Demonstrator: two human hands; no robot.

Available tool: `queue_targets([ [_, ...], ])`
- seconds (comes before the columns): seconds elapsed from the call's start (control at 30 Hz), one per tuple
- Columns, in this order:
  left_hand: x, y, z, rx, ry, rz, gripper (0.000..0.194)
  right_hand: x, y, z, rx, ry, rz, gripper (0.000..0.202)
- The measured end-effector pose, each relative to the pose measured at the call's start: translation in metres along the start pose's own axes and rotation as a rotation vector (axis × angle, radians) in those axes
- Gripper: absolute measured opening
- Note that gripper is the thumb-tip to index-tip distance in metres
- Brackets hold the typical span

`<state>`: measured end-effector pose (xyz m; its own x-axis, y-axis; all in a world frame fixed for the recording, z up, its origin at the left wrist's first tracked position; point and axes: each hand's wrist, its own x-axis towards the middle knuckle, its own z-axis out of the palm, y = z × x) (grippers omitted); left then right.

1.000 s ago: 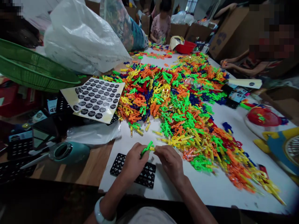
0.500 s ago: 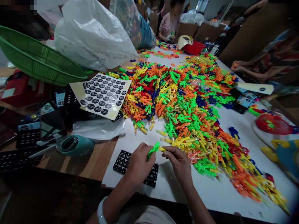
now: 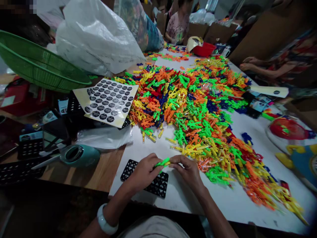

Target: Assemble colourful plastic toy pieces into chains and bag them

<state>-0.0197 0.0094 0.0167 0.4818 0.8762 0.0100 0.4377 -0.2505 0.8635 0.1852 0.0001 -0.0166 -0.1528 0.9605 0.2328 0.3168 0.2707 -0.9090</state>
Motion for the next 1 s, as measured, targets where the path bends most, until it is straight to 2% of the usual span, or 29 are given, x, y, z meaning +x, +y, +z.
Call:
queue_targets([
  [0.13, 0.002, -0.008, 0.008, 0.008, -0.105, -0.037, 0.020, 0.000, 0.010, -0.011, 0.230, -0.117, 0.269, 0.020],
  [0.2, 0.002, -0.004, 0.014, -0.003, -0.146, -0.041, 0.023, 0.001, 0.008, -0.032, 0.234, -0.211, 0.294, 0.019],
  [0.27, 0.003, 0.001, 0.015, -0.022, -0.176, 0.001, 0.030, 0.004, 0.004, -0.064, 0.114, -0.223, 0.250, 0.016],
  [0.33, 0.010, 0.000, 0.008, 0.030, -0.133, 0.058, 0.041, 0.011, 0.000, -0.095, -0.135, -0.032, 0.131, 0.015],
  [0.4, 0.023, -0.008, -0.006, 0.225, 0.021, 0.063, 0.042, 0.022, -0.002, -0.111, -0.451, 0.247, -0.021, 0.017],
  [0.43, 0.032, -0.015, -0.014, 0.373, 0.116, 0.039, 0.040, 0.029, -0.001, -0.110, -0.572, 0.339, -0.091, 0.017],
  [0.47, 0.042, -0.022, -0.021, 0.526, 0.199, 0.003, 0.042, 0.036, 0.001, -0.103, -0.647, 0.371, -0.148, 0.017],
  [0.5, 0.052, -0.030, -0.028, 0.666, 0.255, -0.040, 0.045, 0.044, 0.003, -0.089, -0.683, 0.344, -0.189, 0.018],
  [0.57, 0.069, -0.042, -0.038, 0.814, 0.280, -0.063, 0.049, 0.059, 0.009, -0.052, -0.696, 0.175, -0.226, 0.023],
  [0.63, 0.077, -0.049, -0.042, 0.850, 0.258, -0.034, 0.045, 0.071, 0.015, -0.015, -0.822, 0.042, -0.155, 0.023],
  [0.7, 0.074, -0.051, -0.042, 0.851, 0.234, 0.011, 0.040, 0.076, 0.019, 0.008, -0.952, -0.047, -0.068, 0.017],
  [0.77, 0.064, -0.053, -0.041, 0.845, 0.219, 0.058, 0.037, 0.074, 0.022, 0.016, -1.013, -0.095, -0.027, 0.011],
  [0.83, 0.054, -0.056, -0.043, 0.818, 0.226, 0.103, 0.035, 0.070, 0.023, 0.012, -1.001, -0.114, -0.032, 0.008],
  [0.93, 0.050, -0.061, -0.051, 0.725, 0.405, 0.109, 0.025, 0.065, 0.023, 0.002, -0.894, -0.096, -0.053, 0.007],
  [1.0, 0.057, -0.063, -0.056, 0.677, 0.566, 0.021, 0.022, 0.063, 0.022, -0.001, -0.812, -0.051, -0.061, 0.008],
])
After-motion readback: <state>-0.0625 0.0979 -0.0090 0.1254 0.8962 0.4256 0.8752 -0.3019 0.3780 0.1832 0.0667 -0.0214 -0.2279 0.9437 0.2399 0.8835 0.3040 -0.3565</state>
